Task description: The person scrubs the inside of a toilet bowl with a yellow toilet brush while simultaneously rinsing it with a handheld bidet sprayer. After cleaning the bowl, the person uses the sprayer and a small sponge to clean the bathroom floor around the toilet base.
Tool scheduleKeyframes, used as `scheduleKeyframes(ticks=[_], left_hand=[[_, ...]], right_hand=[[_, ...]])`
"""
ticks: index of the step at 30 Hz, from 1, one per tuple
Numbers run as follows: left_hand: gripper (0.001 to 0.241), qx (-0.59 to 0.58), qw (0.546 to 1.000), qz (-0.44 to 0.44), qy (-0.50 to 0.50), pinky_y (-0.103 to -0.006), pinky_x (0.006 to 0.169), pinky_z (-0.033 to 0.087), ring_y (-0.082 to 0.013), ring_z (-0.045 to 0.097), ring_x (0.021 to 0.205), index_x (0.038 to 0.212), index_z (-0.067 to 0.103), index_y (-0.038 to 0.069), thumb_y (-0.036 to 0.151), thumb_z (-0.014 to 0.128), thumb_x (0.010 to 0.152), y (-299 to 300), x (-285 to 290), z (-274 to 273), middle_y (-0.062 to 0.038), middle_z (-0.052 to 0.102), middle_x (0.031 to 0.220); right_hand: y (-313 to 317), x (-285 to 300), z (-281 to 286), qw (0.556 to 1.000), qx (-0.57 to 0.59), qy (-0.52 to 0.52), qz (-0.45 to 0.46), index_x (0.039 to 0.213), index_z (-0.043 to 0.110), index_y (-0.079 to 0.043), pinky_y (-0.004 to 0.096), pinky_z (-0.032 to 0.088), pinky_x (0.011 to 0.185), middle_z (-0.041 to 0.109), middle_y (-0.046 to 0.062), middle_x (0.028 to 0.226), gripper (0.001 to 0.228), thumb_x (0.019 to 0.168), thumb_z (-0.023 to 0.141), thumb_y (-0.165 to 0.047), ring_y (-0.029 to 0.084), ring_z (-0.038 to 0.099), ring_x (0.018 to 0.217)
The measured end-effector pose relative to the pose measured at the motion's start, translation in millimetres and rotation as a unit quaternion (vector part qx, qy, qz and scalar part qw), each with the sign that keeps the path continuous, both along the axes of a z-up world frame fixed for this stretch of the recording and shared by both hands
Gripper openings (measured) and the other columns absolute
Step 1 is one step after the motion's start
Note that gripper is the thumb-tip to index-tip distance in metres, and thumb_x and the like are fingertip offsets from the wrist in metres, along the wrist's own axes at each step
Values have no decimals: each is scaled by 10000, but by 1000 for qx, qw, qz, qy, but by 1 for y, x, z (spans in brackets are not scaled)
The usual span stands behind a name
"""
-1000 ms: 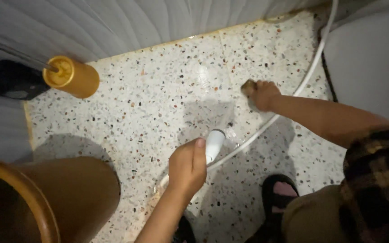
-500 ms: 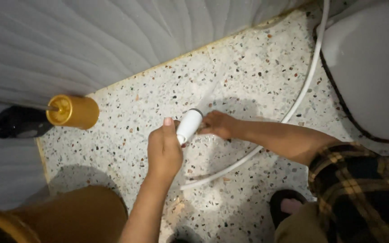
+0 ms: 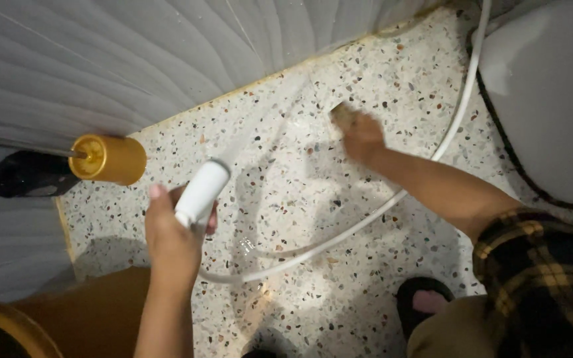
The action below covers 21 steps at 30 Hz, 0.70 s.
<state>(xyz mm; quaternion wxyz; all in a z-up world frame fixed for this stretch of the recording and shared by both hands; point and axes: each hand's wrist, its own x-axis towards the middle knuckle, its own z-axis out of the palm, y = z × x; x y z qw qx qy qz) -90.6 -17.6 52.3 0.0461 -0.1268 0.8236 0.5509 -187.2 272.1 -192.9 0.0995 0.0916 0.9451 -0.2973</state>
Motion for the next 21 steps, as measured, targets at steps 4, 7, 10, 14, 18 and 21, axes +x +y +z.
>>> scheduleKeyframes(ticks=[4, 7, 10, 14, 18, 21], left_hand=[[601, -37, 999, 35, -16, -312, 462, 567, -205, 610, 542, 1154, 593, -91, 295, 135, 1108, -15, 37, -31, -152, 658, 706], [622, 31, 989, 107, -95, -340, 505, 541, -228, 580, 564, 1160, 584, -94, 327, 129, 1113, -13, 70, -48, -175, 637, 724], [607, 52, 975, 170, -136, -384, 568, 564, -286, 612, 610, 1152, 555, -131, 310, 139, 1127, -18, 102, -61, -238, 641, 753], [572, 53, 975, 203, -75, -408, 521, 608, -323, 673, 611, 1092, 481, -95, 340, 114, 1156, -49, 140, -86, -270, 680, 787], [825, 184, 957, 222, -17, -417, 651, 506, -263, 564, 672, 1285, 554, -88, 582, 110, 1098, -87, 151, -87, -235, 631, 908], [835, 276, 934, 223, 37, -324, 503, 432, -202, 551, 569, 1258, 588, -61, 625, 144, 1080, -105, 143, -95, -165, 631, 840]], right_hand=[[-42, 43, 59, 959, 17, -96, 265, 1483, 491, -217, 388, 544, 781, 401, 58, 996, 589, 907, 398, -299, 163, 548, 616], [-54, 72, -65, 924, -89, -10, 373, 1433, 582, -240, 439, 483, 981, 451, 86, 899, 591, 874, 494, -409, 215, 500, 736], [-52, 66, -15, 896, -75, 38, 436, 1349, 680, -226, 523, 302, 1100, 509, 127, 917, 584, 861, 426, -422, 252, 583, 812], [0, 19, -1, 896, 227, -58, 376, 1577, 387, -356, 455, 469, 981, 639, 40, 1199, 652, 1002, 538, -87, 258, 590, 1079], [63, -9, -14, 993, -8, -119, 2, 1417, 624, -250, 406, 503, 945, 628, 125, 1181, 419, 1098, 408, -412, 246, 613, 928], [111, -29, -82, 950, 298, -37, 85, 1410, 603, -349, 473, 429, 888, 630, 199, 1202, 411, 1016, 505, -291, 364, 606, 952]])
